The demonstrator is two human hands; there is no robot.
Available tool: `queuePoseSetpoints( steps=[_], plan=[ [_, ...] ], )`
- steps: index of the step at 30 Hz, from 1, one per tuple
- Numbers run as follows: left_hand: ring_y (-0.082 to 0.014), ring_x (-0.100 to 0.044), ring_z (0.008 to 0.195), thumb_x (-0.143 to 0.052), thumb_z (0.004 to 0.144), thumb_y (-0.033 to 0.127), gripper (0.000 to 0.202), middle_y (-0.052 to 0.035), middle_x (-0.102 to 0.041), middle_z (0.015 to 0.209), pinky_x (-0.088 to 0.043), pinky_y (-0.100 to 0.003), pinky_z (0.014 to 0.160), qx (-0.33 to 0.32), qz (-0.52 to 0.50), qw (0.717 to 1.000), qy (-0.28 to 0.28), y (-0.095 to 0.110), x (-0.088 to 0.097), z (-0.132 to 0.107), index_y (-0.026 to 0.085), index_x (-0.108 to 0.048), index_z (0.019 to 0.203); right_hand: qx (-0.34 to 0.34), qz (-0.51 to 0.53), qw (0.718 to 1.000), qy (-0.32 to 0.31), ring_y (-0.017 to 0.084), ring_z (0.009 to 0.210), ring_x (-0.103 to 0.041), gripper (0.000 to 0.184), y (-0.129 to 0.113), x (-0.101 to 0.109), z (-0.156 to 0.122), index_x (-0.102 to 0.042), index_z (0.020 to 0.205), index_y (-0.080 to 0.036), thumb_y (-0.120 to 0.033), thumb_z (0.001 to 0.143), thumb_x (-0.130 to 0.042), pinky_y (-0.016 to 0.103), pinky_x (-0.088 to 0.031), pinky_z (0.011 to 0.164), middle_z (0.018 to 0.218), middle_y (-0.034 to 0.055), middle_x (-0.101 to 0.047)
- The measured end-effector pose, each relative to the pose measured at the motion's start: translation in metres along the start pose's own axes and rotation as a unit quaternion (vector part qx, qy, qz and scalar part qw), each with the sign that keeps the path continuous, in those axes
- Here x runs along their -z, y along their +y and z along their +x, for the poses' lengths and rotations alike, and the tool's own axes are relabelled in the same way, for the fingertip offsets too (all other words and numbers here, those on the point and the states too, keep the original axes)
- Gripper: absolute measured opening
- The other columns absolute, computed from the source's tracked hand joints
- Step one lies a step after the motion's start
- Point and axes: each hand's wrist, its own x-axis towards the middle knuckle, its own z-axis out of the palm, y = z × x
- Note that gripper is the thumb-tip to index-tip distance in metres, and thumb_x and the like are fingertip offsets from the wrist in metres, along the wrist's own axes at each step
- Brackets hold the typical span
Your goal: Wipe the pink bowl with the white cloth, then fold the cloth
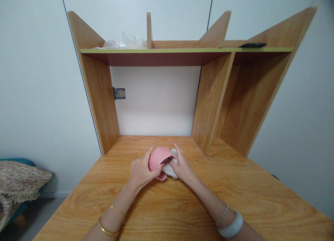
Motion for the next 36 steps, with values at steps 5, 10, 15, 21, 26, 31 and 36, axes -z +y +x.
queuePoseSetpoints(
  steps=[5,10,15,21,26,31,36],
  plan=[
    [-0.0137,-0.054,0.066,-0.053,0.071,0.051,0.081,-0.0074,-0.053,0.104,-0.044,-0.026,0.063,0.005,-0.130,0.991,0.015,-0.001,-0.008,0.002,0.018,-0.015,0.133,-0.030,0.125,0.989,0.079,0.016,0.092,-0.054,0.055,0.007,-0.006,0.007,-0.028,0.124,-0.017,-0.019,0.071,-0.043,0.030,-0.042,0.081,0.105,0.0073,-0.056],
    [-0.0131,-0.053,0.068,-0.059,0.070,0.046,0.067,-0.0054,-0.056,0.092,-0.043,-0.025,0.062,0.000,-0.237,0.971,-0.026,0.005,-0.026,-0.003,0.014,-0.029,0.121,-0.070,0.238,0.967,0.061,0.018,0.091,-0.056,0.039,0.000,-0.009,0.005,-0.041,0.104,-0.017,-0.022,0.066,-0.047,0.031,-0.045,0.077,0.102,0.0091,-0.057],
    [-0.0131,-0.055,0.076,-0.060,0.070,0.036,0.046,-0.0027,-0.056,0.089,-0.044,-0.024,0.065,0.021,-0.310,0.950,0.004,0.010,-0.029,-0.004,0.016,-0.036,0.104,-0.109,0.265,0.958,0.022,0.018,0.084,-0.059,0.049,-0.006,-0.013,0.006,-0.041,0.103,-0.016,-0.025,0.058,-0.057,0.029,-0.047,0.072,0.099,0.0089,-0.059],
    [-0.0156,-0.057,0.075,-0.060,0.067,0.032,0.055,-0.0049,-0.059,0.091,-0.045,-0.026,0.065,0.005,-0.226,0.974,0.008,0.011,-0.021,-0.001,0.015,-0.036,0.113,-0.123,0.166,0.976,0.067,0.019,0.076,-0.060,0.075,-0.001,-0.008,0.013,-0.031,0.117,-0.012,-0.023,0.051,-0.065,0.029,-0.046,0.067,0.085,0.0061,-0.063],
    [-0.0209,-0.057,0.088,-0.059,0.066,0.035,0.071,-0.0087,-0.058,0.104,-0.044,-0.030,0.073,-0.006,-0.147,0.989,-0.003,0.011,-0.017,-0.002,0.015,-0.027,0.125,-0.090,-0.053,0.991,0.081,0.019,0.065,-0.059,0.077,-0.002,0.007,0.008,-0.021,0.130,-0.016,-0.029,0.064,-0.059,0.025,-0.041,0.057,0.072,0.0015,-0.061],
    [-0.0278,-0.060,0.086,-0.056,0.065,0.049,0.084,-0.0108,-0.061,0.100,-0.043,-0.034,0.072,0.040,0.007,0.998,-0.040,0.016,-0.006,0.000,0.016,-0.019,0.132,-0.055,-0.146,0.986,0.056,0.020,0.070,-0.059,0.067,-0.007,0.007,0.002,-0.025,0.131,-0.019,-0.029,0.071,-0.053,0.024,-0.037,0.056,0.077,0.0045,-0.061],
    [-0.0294,-0.061,0.084,-0.053,0.064,0.052,0.087,-0.0108,-0.065,0.094,-0.042,-0.034,0.072,0.036,0.086,0.994,-0.061,0.023,0.005,0.000,0.013,-0.018,0.133,-0.053,-0.166,0.984,0.048,0.019,0.068,-0.058,0.067,-0.006,0.006,0.003,-0.026,0.131,-0.018,-0.028,0.070,-0.052,0.023,-0.036,0.055,0.077,0.0048,-0.061]
  ],
)
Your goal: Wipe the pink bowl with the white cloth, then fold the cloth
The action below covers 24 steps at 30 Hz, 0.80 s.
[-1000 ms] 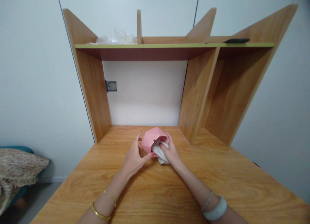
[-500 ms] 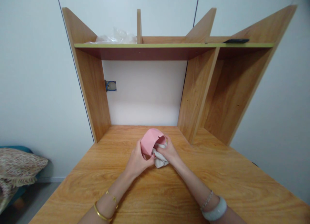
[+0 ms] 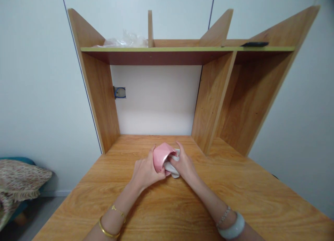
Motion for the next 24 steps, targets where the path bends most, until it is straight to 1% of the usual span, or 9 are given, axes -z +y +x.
queuePoseSetpoints(
  steps=[2,5,7,9,13,16,19,21,24],
  plan=[
    [-0.0291,-0.062,0.082,-0.054,0.063,0.053,0.089,-0.0109,-0.065,0.093,-0.043,-0.034,0.070,-0.013,0.008,1.000,-0.010,0.001,0.002,-0.001,0.012,-0.018,0.134,0.012,-0.005,1.000,-0.001,0.018,0.064,-0.057,0.067,0.002,0.001,0.001,-0.025,0.131,-0.018,-0.028,0.070,-0.051,0.023,-0.036,0.054,0.072,0.0027,-0.060],
    [-0.0293,-0.062,0.080,-0.054,0.060,0.053,0.093,-0.0108,-0.065,0.093,-0.043,-0.033,0.068,-0.033,0.006,0.999,-0.025,-0.001,0.002,-0.001,0.011,-0.017,0.134,0.060,0.011,0.998,-0.028,0.016,0.059,-0.055,0.069,0.005,0.002,0.000,-0.023,0.132,-0.020,-0.026,0.070,-0.050,0.023,-0.037,0.053,0.066,-0.0007,-0.058],
    [-0.0294,-0.062,0.080,-0.054,0.060,0.053,0.093,-0.0106,-0.065,0.094,-0.043,-0.033,0.068,-0.044,0.002,0.999,-0.022,-0.003,0.000,-0.002,0.011,-0.017,0.134,0.089,0.036,0.995,-0.040,0.016,0.061,-0.056,0.068,0.006,0.003,-0.001,-0.024,0.132,-0.021,-0.024,0.069,-0.049,0.024,-0.038,0.056,0.068,-0.0009,-0.059],
    [-0.0290,-0.061,0.081,-0.054,0.062,0.053,0.090,-0.0099,-0.064,0.096,-0.043,-0.034,0.069,-0.051,-0.004,0.999,-0.009,-0.006,-0.002,-0.001,0.013,-0.018,0.134,0.098,0.063,0.993,-0.036,0.017,0.066,-0.057,0.067,0.008,0.003,-0.002,-0.024,0.132,-0.022,-0.021,0.069,-0.048,0.025,-0.040,0.059,0.072,-0.0001,-0.060],
    [-0.0259,-0.060,0.085,-0.052,0.068,0.051,0.076,-0.0073,-0.063,0.098,-0.042,-0.033,0.075,-0.038,-0.048,0.998,0.031,-0.013,-0.007,0.001,0.020,-0.025,0.132,0.071,0.125,0.989,-0.016,0.018,0.072,-0.058,0.066,0.010,-0.002,0.000,-0.026,0.131,-0.021,-0.021,0.069,-0.048,0.027,-0.043,0.064,0.077,0.0015,-0.062],
    [-0.0218,-0.060,0.081,-0.049,0.074,0.050,0.071,-0.0055,-0.061,0.098,-0.043,-0.031,0.071,-0.016,-0.135,0.989,0.053,-0.018,-0.012,0.003,0.022,-0.022,0.133,0.033,0.192,0.981,0.007,0.017,0.070,-0.058,0.063,0.012,-0.008,0.003,-0.026,0.130,-0.020,-0.022,0.071,-0.048,0.027,-0.044,0.063,0.079,0.0019,-0.061],
    [-0.0197,-0.059,0.079,-0.055,0.070,0.051,0.082,-0.0090,-0.054,0.111,-0.045,-0.030,0.067,-0.014,-0.231,0.971,0.064,-0.019,-0.019,0.004,0.021,-0.013,0.134,-0.003,0.281,0.959,0.034,0.016,0.069,-0.058,0.059,0.010,-0.012,0.004,-0.028,0.127,-0.019,-0.022,0.071,-0.047,0.028,-0.045,0.063,0.081,0.0024,-0.061],
    [-0.0195,-0.058,0.082,-0.060,0.068,0.049,0.088,-0.0113,-0.050,0.115,-0.045,-0.029,0.068,-0.032,-0.285,0.956,0.056,-0.016,-0.026,0.003,0.019,-0.012,0.134,-0.016,0.342,0.939,0.040,0.016,0.071,-0.059,0.054,0.008,-0.015,0.004,-0.034,0.120,-0.019,-0.024,0.069,-0.048,0.028,-0.046,0.064,0.082,0.0027,-0.061],
    [-0.0175,-0.055,0.086,-0.059,0.071,0.043,0.082,-0.0111,-0.051,0.111,-0.044,-0.027,0.070,-0.079,-0.356,0.930,0.046,-0.012,-0.035,0.002,0.016,-0.011,0.132,-0.036,0.414,0.909,0.018,0.017,0.072,-0.059,0.049,0.003,-0.018,0.004,-0.038,0.110,-0.019,-0.027,0.064,-0.052,0.028,-0.047,0.063,0.083,0.0029,-0.061]
  ],
)
